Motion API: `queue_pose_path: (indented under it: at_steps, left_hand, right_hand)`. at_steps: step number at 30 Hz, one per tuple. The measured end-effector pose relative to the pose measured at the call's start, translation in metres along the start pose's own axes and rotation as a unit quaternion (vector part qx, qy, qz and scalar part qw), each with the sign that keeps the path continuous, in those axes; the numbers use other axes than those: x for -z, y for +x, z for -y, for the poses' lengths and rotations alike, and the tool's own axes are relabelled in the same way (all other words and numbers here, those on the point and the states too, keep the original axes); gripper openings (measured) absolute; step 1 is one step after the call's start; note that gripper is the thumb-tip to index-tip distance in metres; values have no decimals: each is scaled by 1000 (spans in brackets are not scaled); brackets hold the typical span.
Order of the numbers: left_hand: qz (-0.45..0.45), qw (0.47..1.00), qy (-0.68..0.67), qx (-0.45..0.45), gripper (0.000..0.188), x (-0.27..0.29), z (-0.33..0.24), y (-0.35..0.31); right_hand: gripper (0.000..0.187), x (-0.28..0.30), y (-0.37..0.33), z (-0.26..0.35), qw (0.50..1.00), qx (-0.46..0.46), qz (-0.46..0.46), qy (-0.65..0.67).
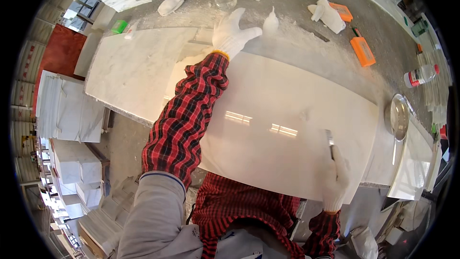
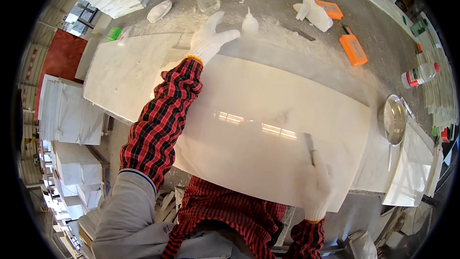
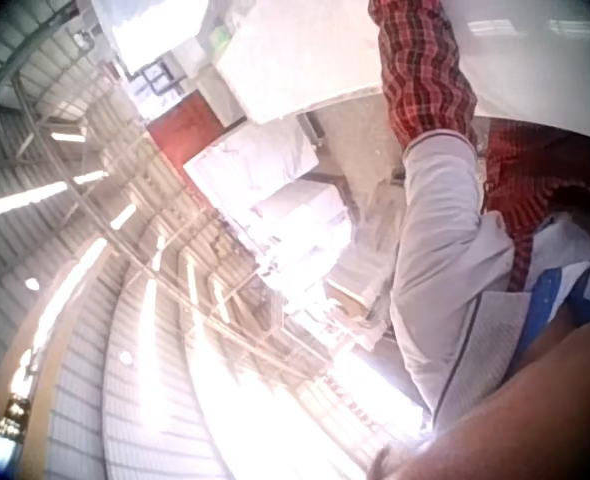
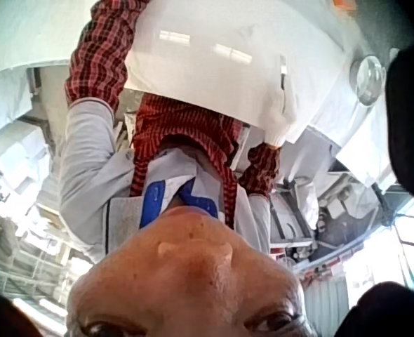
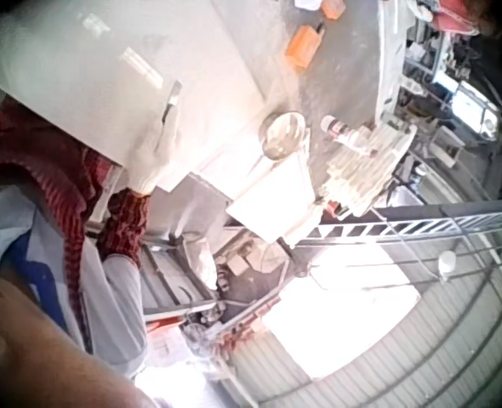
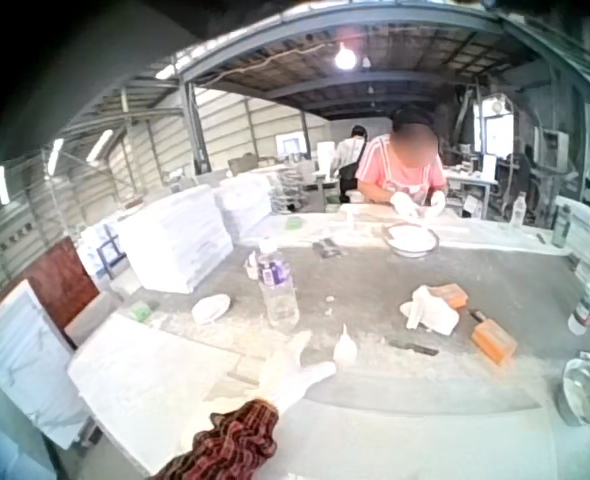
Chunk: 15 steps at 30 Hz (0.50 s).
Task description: The person scrapes a large white plastic panel with a metal scraper to remove residue, then wipes the surface with a cloth. They apply a liquid from a bottle to the panel and wipe it again. The person stacks the finished panel with others and retrieves a new one to repeat the process.
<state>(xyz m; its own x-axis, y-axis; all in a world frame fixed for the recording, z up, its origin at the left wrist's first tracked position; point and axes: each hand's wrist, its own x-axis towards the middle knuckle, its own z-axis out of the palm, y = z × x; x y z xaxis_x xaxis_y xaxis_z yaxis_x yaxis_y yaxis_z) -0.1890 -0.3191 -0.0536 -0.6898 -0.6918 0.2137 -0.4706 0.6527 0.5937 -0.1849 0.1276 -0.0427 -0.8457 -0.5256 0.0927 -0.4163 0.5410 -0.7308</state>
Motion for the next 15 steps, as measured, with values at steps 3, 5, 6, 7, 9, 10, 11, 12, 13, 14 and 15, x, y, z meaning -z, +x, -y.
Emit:
queue_pose_path:
  at_steps: [3, 5, 6, 7, 9, 10, 11, 12, 13, 14, 15]
  left_hand:
    - [33, 999, -37, -16, 77, -14, -11, 1]
    - [65, 997, -50, -14, 69, -21, -22, 1]
    - [84, 995, -54, -8, 66, -24, -28, 1]
    - [59, 997, -41, -8, 57, -31, -36, 0]
    - [60, 996, -60, 8, 53, -34, -33, -1]
    - [55, 996, -64, 14, 51, -29, -34, -3]
    - [33, 996, -78, 1, 49, -24, -33, -12]
    - [12, 995, -93, -15, 47, -18, -40, -24]
    - [-12, 994, -104, -34, 46, -8, -45, -37]
    - [24, 991, -128, -8, 47, 3, -46, -51]
    - [58, 987, -149, 16, 48, 17, -51, -69]
  right_hand:
    - [36, 3, -14, -12, 993, -84, -64, 46]
    - [36, 0, -17, -18, 990, -79, -96, 59]
    - [37, 1, -15, -16, 994, -75, -77, 35]
    - [38, 2, -10, -14, 995, -75, -59, 8]
    - [38, 3, -9, -13, 997, -73, -39, -11]
    - [38, 2, -8, -15, 997, -67, -40, -1]
    - [38, 2, -9, -16, 997, -60, -40, 10]
    - [37, 2, -9, -16, 997, -60, -48, 8]
    - [36, 0, -7, -15, 997, -58, -57, 12]
    - [36, 0, -7, -15, 996, -54, -65, 16]
    - [35, -1, -7, -16, 996, -38, -74, 7]
